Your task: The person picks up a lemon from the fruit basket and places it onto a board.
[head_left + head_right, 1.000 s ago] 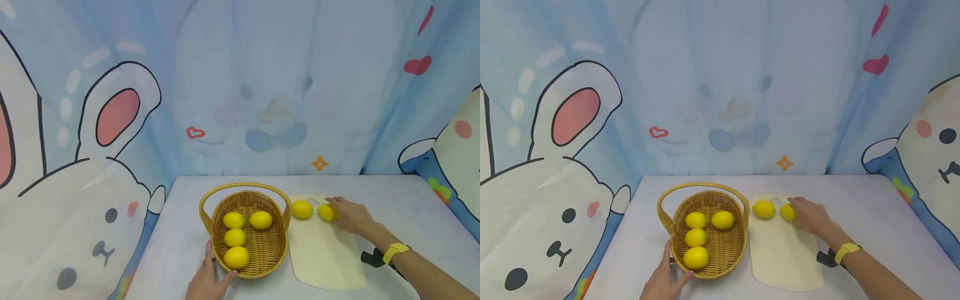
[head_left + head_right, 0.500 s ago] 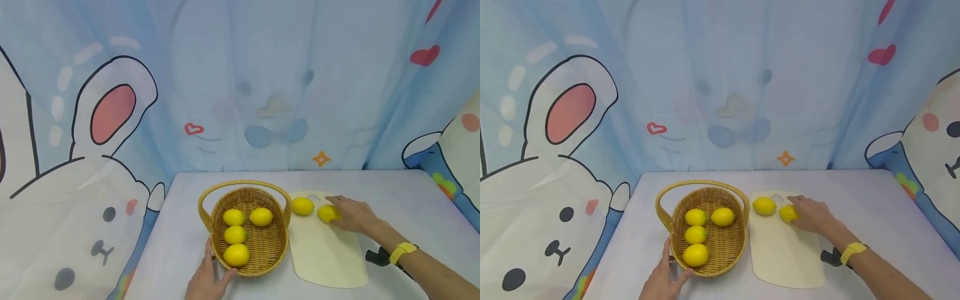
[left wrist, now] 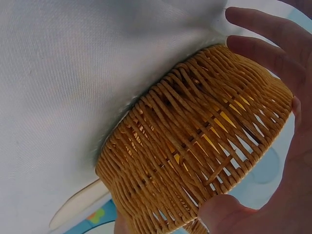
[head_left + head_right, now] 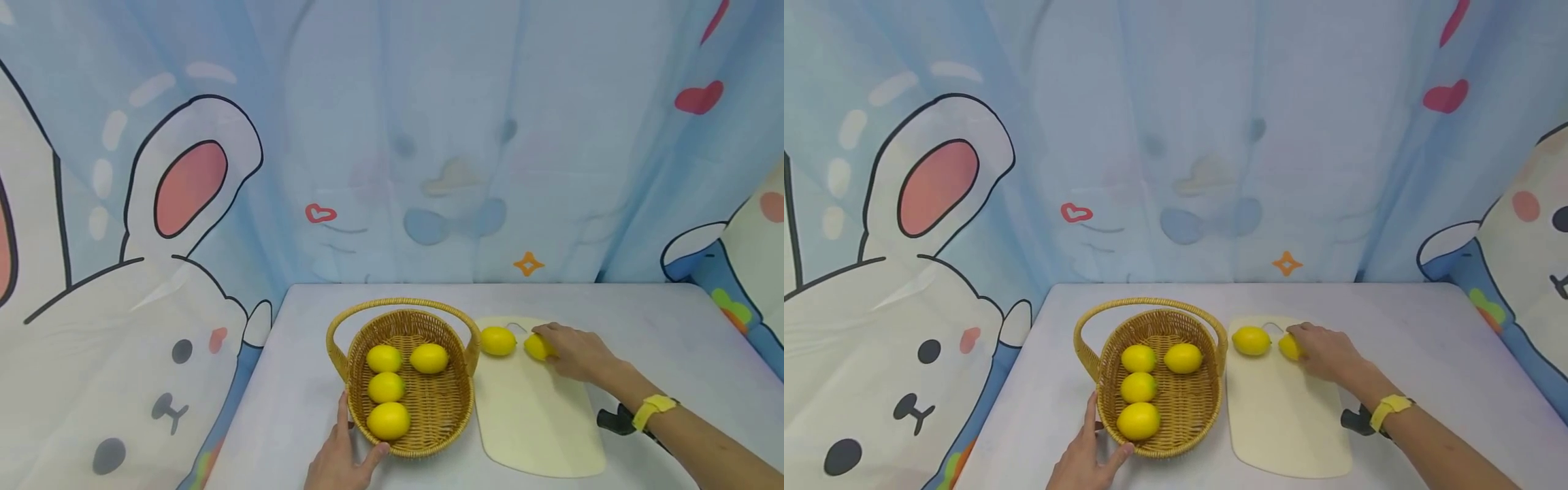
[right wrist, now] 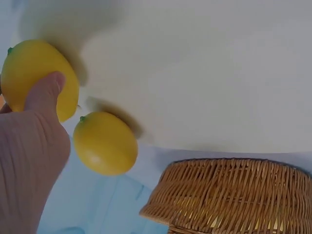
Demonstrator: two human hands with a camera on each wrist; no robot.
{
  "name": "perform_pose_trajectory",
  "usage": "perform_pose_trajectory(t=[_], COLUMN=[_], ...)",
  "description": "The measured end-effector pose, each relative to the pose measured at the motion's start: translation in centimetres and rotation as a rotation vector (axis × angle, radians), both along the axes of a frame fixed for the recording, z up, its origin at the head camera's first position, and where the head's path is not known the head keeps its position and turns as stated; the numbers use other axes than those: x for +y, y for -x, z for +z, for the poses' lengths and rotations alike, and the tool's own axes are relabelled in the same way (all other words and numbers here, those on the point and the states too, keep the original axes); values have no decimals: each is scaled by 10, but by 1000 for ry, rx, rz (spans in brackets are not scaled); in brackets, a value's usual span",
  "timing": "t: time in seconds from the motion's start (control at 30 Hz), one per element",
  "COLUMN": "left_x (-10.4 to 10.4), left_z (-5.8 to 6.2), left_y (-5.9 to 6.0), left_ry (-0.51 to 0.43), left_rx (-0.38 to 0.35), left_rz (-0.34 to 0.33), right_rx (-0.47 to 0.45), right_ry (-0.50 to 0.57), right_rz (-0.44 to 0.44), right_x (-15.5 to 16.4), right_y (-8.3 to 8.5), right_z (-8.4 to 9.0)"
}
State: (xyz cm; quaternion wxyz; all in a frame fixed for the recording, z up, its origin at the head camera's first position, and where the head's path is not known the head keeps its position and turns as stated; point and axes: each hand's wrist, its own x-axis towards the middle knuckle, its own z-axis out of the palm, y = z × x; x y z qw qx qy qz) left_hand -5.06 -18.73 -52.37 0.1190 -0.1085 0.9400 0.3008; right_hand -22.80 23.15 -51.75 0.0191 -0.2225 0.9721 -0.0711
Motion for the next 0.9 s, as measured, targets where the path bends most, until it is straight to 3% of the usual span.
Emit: perform_pose_trajectory(t=[0.27, 0.67, 0.77, 0.9], left_x=[-1, -1, -2, -2], left_z=[-1, 0, 0, -3], left_y=[1, 4, 3, 2], left_ry=[-4, -10, -18, -27], left_rx=[-12, -59, -58, -19], left_rz=[1, 19, 22, -2], right_rx=[17, 32, 74, 186], right_ry=[29, -9, -18, 18], right_rz=[-10, -23, -14, 18], right_x=[-2, 2, 0, -18], right_y=[0, -2, -6, -23], right_z=[-1, -1, 6, 32])
